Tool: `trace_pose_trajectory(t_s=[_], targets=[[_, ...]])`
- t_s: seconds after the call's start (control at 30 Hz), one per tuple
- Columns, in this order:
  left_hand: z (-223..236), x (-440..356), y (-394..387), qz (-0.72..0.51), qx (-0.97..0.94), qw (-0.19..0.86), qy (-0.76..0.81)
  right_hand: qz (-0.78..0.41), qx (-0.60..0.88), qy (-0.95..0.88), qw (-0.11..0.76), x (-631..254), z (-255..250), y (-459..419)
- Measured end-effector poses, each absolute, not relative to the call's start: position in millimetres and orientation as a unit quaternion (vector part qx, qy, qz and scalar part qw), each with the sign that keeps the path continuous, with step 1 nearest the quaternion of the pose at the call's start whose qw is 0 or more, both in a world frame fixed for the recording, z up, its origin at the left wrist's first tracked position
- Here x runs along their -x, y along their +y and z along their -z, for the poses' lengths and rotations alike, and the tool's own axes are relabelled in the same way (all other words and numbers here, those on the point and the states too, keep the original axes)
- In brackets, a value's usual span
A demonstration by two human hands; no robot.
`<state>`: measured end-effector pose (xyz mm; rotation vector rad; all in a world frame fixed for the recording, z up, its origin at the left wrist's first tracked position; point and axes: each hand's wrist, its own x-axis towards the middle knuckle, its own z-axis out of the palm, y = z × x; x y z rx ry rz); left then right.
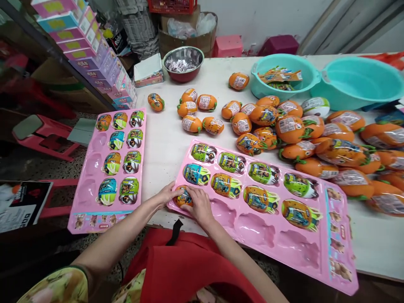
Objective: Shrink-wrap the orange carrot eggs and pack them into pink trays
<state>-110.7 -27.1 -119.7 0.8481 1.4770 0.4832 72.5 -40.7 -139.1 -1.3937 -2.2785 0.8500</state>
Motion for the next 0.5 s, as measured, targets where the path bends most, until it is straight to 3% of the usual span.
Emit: trace_pose_trajectory(t_s=[0.13,0.23,0.37,0.5], targets=[[126,98,-34,-0.152,-0.424,0.510,0.733,-0.252,0.516,-0.812,0.108,-56,134,-49],[116,98,-43,-0.099,-0.459,0.436,0.767,-0.215,0.522,-0.818,0.111,-48,133,-64],[90,119,-36,-0.053,-0.507,0.396,0.764,-0.221,0.502,-0.808,0.215,-67,143,-79],[62,121,45,-0.104,-0.597,0.298,0.738,-0.336,0.536,-0.707,0.315,-121,149,-99]])
